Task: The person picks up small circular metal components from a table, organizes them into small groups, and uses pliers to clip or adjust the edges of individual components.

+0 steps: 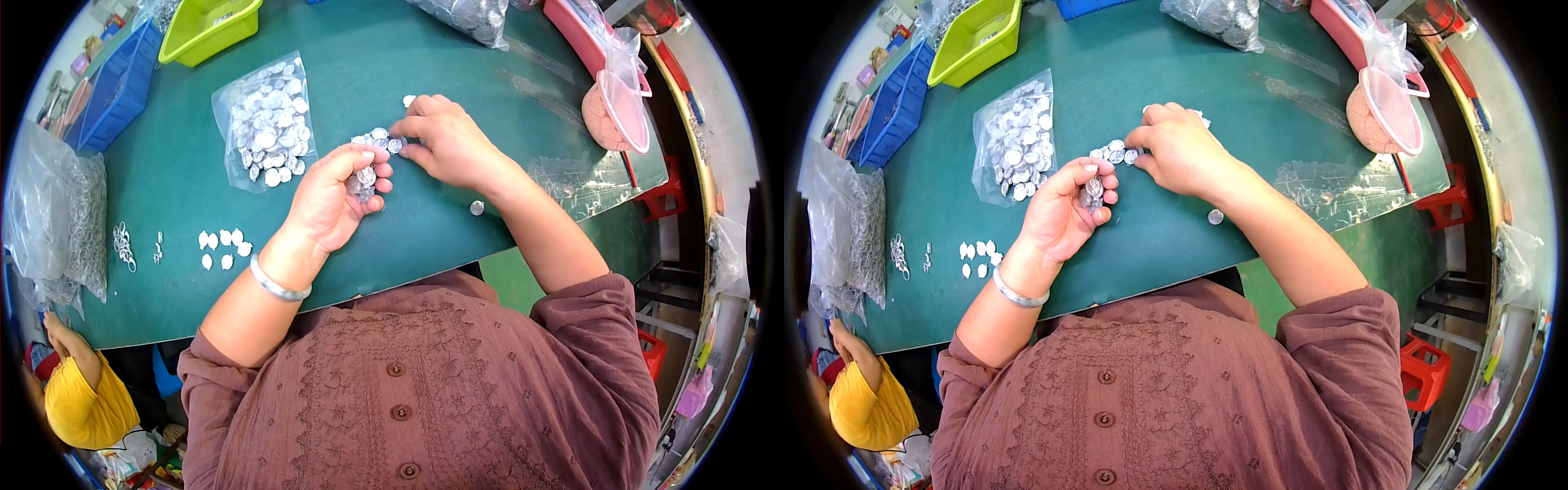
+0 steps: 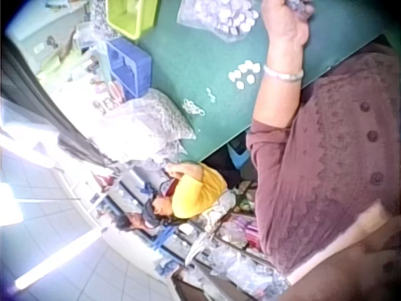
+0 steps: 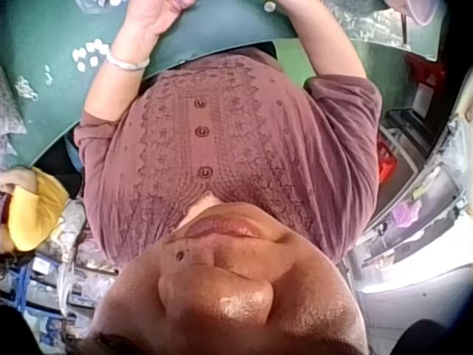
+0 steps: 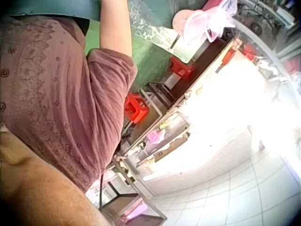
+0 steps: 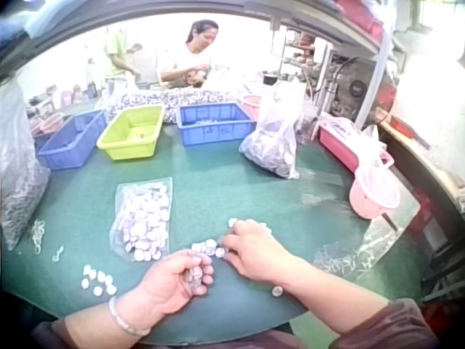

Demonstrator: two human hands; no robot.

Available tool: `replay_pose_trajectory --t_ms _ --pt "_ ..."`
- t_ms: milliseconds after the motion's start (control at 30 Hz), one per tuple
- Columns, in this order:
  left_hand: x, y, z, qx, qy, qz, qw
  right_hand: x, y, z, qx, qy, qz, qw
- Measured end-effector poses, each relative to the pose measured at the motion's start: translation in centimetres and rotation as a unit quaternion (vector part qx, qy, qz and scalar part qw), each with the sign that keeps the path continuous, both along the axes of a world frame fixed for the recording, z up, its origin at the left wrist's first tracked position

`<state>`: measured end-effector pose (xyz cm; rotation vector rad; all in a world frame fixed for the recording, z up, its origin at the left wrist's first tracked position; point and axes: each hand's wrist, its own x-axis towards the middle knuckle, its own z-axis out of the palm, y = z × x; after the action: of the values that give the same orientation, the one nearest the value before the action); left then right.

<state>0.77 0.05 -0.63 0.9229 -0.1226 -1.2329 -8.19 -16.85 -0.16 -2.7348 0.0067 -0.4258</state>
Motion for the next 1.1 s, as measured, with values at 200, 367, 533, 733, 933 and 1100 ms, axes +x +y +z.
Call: replay_pose_trajectory --t_ms 200,367,533,733,933,1100 --pt "0.0 -0.1 -0.1 0.009 -0.007 -0.001 1.0 -0.1 0.1 -0.1 0.03 -0.029 0.006 0.999" --pt "-0.5 -0.3 0.4 0.065 -0.051 0.017 0.996 -0.7 1.3 1.6 0.228 0.029 -0.016 0.973" --pt "-0.2 0.0 0.1 0.024 -0.011 -0.051 0.998 -0.9 1.8 2.0 0.09 -0.087 0.08 0.989" --pt "-0.2 0.0 0.0 -0.013 -0.013 -0.028 0.999 -1.0 0.7 1.5 0.154 -0.131 0.04 0.979" --pt "-0.4 -0.1 -0.2 -0.019 -0.04 -0.039 0.998 -0.9 -0.1 0.0 0.018 -0.033 -0.022 0.999" --pt "0.0 0.0 -0.1 -0.051 -0.025 -0.027 0.998 -0.6 0.2 -0.3 -0.011 -0.007 -0.026 1.0"
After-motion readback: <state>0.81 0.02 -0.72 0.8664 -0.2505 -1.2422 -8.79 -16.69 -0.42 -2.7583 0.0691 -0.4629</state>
